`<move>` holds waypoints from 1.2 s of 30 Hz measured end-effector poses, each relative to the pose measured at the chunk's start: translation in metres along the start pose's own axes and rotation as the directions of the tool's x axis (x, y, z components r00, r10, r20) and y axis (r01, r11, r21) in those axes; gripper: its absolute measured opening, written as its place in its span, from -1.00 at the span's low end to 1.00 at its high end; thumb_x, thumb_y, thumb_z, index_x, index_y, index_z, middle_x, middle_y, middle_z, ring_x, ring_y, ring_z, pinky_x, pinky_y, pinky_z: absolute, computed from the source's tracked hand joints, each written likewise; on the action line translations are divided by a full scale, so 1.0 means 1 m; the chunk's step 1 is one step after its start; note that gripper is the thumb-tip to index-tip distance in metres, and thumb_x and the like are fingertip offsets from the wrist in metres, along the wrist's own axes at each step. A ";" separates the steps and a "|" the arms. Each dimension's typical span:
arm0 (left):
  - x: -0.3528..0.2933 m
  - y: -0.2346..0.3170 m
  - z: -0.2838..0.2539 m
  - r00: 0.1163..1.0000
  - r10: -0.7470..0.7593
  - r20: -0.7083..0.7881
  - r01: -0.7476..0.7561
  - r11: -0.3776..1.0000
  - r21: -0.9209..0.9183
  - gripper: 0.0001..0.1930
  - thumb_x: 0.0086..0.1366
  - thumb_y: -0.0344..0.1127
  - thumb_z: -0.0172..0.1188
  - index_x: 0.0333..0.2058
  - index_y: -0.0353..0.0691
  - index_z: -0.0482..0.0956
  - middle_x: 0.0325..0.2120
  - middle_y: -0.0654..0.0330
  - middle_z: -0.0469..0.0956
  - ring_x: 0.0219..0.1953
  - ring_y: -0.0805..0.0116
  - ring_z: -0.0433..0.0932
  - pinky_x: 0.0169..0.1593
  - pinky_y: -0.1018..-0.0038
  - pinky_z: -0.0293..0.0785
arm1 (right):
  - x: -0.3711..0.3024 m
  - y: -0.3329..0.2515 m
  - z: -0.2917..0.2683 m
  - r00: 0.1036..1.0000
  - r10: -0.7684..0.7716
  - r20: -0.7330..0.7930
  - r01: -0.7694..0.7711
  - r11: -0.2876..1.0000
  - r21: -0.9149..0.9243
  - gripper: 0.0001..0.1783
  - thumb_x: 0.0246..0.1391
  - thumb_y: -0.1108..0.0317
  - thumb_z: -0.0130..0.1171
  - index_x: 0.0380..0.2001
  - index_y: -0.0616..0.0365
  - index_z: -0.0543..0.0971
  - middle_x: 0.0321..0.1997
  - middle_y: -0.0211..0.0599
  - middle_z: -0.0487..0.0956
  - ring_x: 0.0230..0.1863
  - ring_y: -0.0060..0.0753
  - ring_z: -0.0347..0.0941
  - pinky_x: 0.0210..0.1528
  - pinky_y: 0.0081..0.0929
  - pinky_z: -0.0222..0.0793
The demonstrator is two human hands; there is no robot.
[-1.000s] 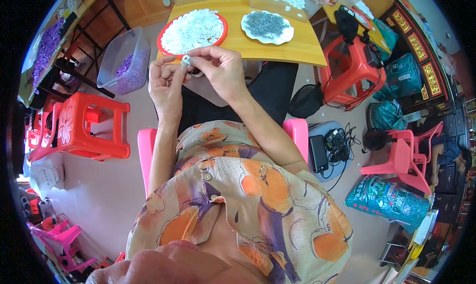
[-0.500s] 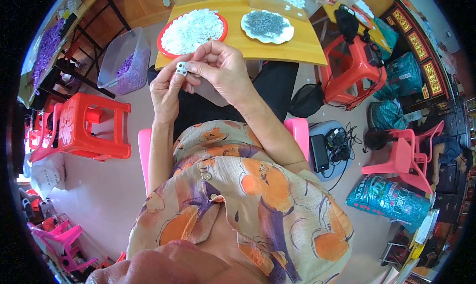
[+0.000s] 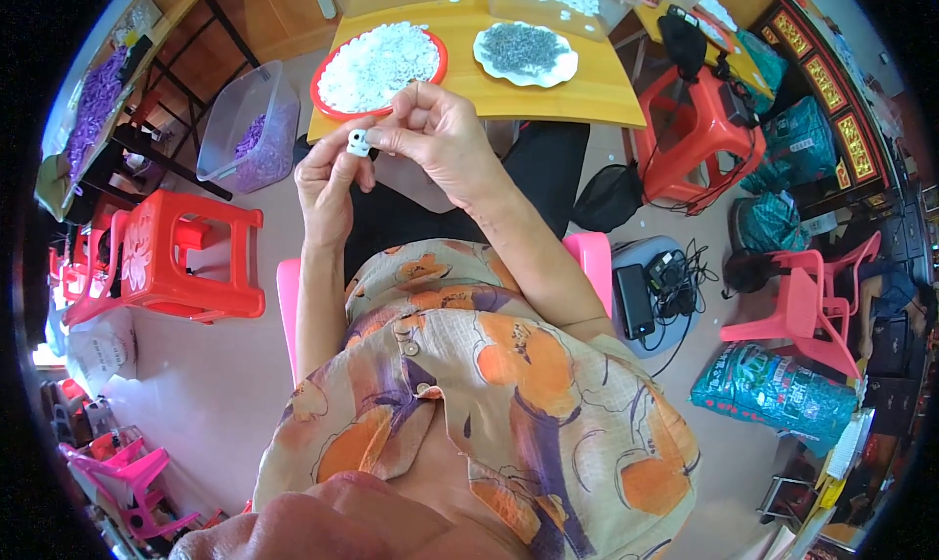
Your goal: Manually assembling small white plastic components at a workbench.
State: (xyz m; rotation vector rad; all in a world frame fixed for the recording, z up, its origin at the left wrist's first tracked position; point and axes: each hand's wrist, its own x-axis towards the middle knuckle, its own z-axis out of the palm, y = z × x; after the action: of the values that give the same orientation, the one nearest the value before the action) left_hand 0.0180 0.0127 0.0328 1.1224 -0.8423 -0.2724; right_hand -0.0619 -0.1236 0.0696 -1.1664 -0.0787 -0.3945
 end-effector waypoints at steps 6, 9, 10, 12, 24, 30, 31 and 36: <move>0.001 0.005 0.000 1.000 0.011 -0.024 -0.011 1.000 0.009 -0.73 0.23 -0.32 0.12 -0.14 -0.34 0.54 -0.58 0.37 0.45 -0.57 0.68 0.33 -0.49 0.76 0.25 | -0.002 -0.001 0.002 1.000 0.010 0.012 -0.010 1.000 -0.016 -0.83 -0.05 0.52 0.22 -0.37 0.15 0.43 -0.37 -0.37 0.56 -0.31 -0.61 0.52 -0.20 -0.69 0.44; -0.001 0.000 -0.002 0.998 0.025 -0.061 -0.029 0.998 -0.063 -0.74 0.23 -0.31 0.12 -0.16 -0.34 0.55 -0.55 0.36 0.46 -0.58 0.67 0.31 -0.51 0.75 0.23 | -0.003 -0.004 0.009 0.996 -0.065 0.067 0.078 0.972 -0.222 -0.80 0.01 0.45 0.18 -0.28 0.23 0.45 -0.37 -0.36 0.57 -0.34 -0.61 0.51 -0.25 -0.67 0.42; 0.000 -0.002 -0.003 0.997 0.020 -0.070 -0.029 0.991 -0.128 -0.73 0.24 -0.31 0.12 -0.15 -0.34 0.55 -0.54 0.35 0.47 -0.59 0.67 0.30 -0.52 0.75 0.22 | -0.005 -0.009 0.010 0.996 -0.064 0.067 0.077 0.972 -0.221 -0.80 0.01 0.45 0.18 -0.28 0.23 0.45 -0.37 -0.36 0.57 -0.34 -0.61 0.51 -0.25 -0.67 0.42; 0.000 -0.002 -0.001 0.994 -0.006 -0.110 -0.010 0.990 -0.141 -0.73 0.24 -0.30 0.11 -0.16 -0.34 0.55 -0.53 0.35 0.48 -0.59 0.67 0.29 -0.53 0.75 0.22 | -0.010 -0.021 0.011 0.977 -0.067 0.201 0.198 0.632 -0.749 -0.76 0.05 0.39 0.15 -0.23 0.29 0.43 -0.37 -0.31 0.58 -0.36 -0.60 0.50 -0.30 -0.61 0.40; -0.006 -0.009 0.006 0.992 0.004 -0.128 -0.051 0.928 -0.369 -0.68 0.26 -0.26 0.09 -0.13 -0.40 0.51 -0.44 0.28 0.53 -0.55 0.69 0.36 -0.50 0.78 0.26 | -0.008 -0.001 0.014 0.782 -0.425 0.455 0.579 0.228 -0.783 -0.80 -0.02 0.38 0.13 -0.51 0.19 0.33 -0.61 -0.19 0.39 -0.57 -0.16 0.40 -0.49 -0.38 0.32; -0.008 -0.006 0.015 0.986 0.067 -0.154 -0.118 0.928 -0.355 -0.67 0.28 -0.28 0.07 -0.12 -0.46 0.48 -0.34 0.20 0.54 -0.34 0.56 0.48 -0.24 0.66 0.41 | -0.003 0.006 0.011 0.689 -0.535 0.489 0.640 0.131 -0.757 -0.78 -0.11 0.34 0.16 -0.58 0.15 0.33 -0.69 -0.23 0.39 -0.65 -0.19 0.40 -0.61 -0.37 0.31; -0.008 -0.007 0.016 0.984 0.066 -0.164 -0.124 0.919 -0.374 -0.67 0.28 -0.28 0.06 -0.13 -0.46 0.48 -0.32 0.18 0.53 -0.29 0.53 0.49 -0.18 0.63 0.42 | -0.003 0.007 0.011 0.681 -0.552 0.481 0.641 0.130 -0.757 -0.79 -0.12 0.34 0.16 -0.59 0.14 0.33 -0.70 -0.23 0.39 -0.66 -0.20 0.40 -0.62 -0.37 0.31; -0.011 -0.011 0.023 0.976 0.047 -0.213 -0.122 0.928 -0.352 -0.67 0.31 -0.24 0.00 -0.13 -0.44 0.47 -0.33 0.19 0.53 -0.31 0.52 0.48 -0.18 0.61 0.41 | -0.002 0.010 0.008 0.684 -0.557 0.471 0.626 0.117 -0.771 -0.82 -0.12 0.32 0.15 -0.54 0.15 0.39 -0.68 -0.23 0.43 -0.65 -0.22 0.42 -0.61 -0.39 0.34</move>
State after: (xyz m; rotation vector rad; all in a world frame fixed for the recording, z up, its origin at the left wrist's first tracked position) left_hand -0.0040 -0.0012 0.0225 0.7487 -0.6257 -0.2269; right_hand -0.0592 -0.1125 0.0633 -2.2812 -0.4704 -1.2662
